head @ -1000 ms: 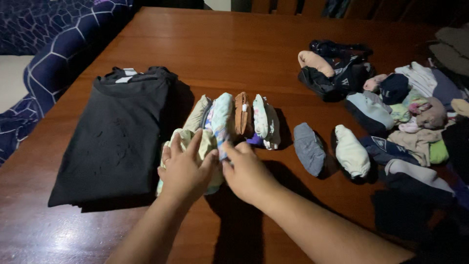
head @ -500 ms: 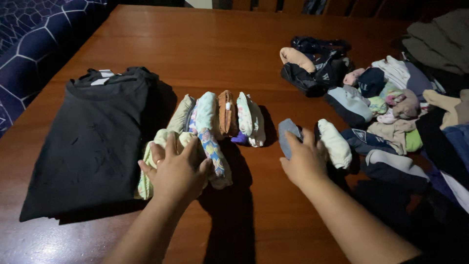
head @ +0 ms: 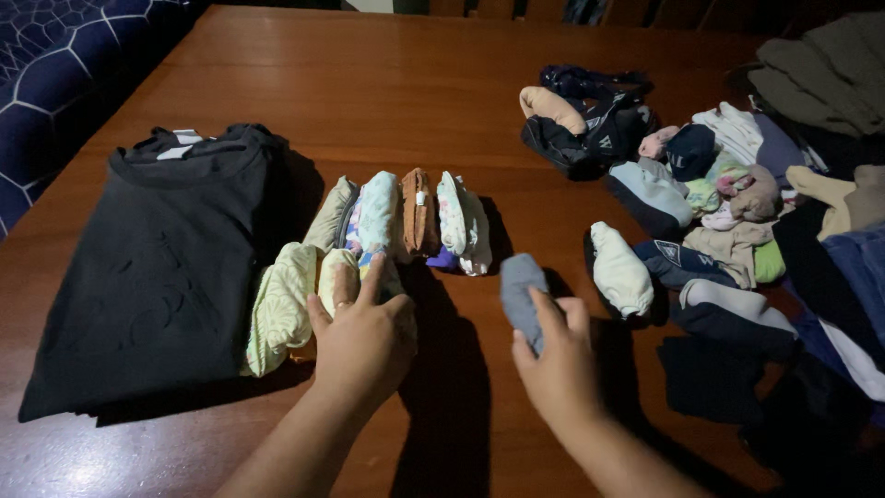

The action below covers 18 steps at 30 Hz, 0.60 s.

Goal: The person organizes and sorts a pile of folded laundry items on a wooden table, arranging them into rows by hand and then picking up a stack of denim jeans.

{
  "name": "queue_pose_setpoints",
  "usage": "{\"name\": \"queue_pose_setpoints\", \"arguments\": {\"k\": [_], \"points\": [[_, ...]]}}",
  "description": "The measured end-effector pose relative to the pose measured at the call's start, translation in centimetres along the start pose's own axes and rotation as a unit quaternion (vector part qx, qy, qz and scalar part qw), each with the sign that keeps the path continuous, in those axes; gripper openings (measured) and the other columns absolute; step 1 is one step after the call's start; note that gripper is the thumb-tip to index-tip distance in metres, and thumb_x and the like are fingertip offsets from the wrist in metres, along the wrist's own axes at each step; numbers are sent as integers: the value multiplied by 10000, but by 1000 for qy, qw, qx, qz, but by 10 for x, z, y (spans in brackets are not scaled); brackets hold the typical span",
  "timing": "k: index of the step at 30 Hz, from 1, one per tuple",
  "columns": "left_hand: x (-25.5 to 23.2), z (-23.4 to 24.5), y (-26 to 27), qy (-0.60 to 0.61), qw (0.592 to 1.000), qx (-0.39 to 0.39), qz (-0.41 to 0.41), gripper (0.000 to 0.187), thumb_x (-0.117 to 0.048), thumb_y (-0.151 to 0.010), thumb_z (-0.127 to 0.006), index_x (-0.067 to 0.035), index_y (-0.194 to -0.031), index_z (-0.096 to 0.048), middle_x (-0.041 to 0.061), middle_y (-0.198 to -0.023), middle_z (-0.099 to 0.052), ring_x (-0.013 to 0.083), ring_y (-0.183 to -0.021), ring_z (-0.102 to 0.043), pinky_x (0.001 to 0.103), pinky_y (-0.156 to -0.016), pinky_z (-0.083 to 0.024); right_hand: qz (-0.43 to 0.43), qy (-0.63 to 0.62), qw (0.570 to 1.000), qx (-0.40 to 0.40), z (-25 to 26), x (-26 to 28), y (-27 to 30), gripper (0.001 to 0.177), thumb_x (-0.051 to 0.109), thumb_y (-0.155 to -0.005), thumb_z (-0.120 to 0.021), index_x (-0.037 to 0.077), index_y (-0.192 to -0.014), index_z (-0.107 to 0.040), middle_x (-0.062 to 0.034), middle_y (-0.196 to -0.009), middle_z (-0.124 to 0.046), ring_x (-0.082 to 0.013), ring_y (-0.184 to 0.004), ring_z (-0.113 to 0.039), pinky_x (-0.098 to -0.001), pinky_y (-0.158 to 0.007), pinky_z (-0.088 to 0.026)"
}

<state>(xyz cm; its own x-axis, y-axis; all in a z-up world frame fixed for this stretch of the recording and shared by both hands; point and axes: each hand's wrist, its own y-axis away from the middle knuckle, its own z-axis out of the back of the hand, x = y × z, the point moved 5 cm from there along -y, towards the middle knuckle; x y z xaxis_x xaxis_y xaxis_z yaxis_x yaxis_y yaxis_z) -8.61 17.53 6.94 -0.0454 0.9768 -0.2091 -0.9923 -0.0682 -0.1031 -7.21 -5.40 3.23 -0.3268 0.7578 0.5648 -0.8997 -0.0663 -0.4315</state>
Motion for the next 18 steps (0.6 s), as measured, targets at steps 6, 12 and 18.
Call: {"name": "queue_pose_setpoints", "arguments": {"k": [6, 12, 18], "points": [[-44, 5, -1, 87, 994, -42, -56, 479, -330, -707, -782, -195, -1161, -704, 223, -1621, -287, 522, -1497, -186, 762, -1121, -123, 28, 132, 991, 0, 15, -34, -21, 451, 301, -851, -781, 160, -1269, -686, -115, -1140, -592, -369, -1094, -550, -477, -969, -464], [-102, -38, 4, 257, 955, 28, -148, 429, -229, -843, -734, -184, -1262, -652, 277, -1554, -374, 487, -1376, -445, 500, -1146, -397, -23, 250, 967, -39, 52, -89, -54, 597, 169, -705, -823, 171, -1287, -692, -180, -1269, -541, -444, -1115, -495, -532, -921, -451], [-139, -63, -6, 364, 925, 48, -100, 625, -238, -798, -796, -230, -1387, -589, 326, -1573, -259, 535, -1287, -460, 502, -1072, -424, -2, 106, 994, -24, 54, -103, -43, 612, 46, -754, -739, 99, -1353, -630, -211, -1201, -529, -397, -1079, -569, -457, -965, -496]]}}
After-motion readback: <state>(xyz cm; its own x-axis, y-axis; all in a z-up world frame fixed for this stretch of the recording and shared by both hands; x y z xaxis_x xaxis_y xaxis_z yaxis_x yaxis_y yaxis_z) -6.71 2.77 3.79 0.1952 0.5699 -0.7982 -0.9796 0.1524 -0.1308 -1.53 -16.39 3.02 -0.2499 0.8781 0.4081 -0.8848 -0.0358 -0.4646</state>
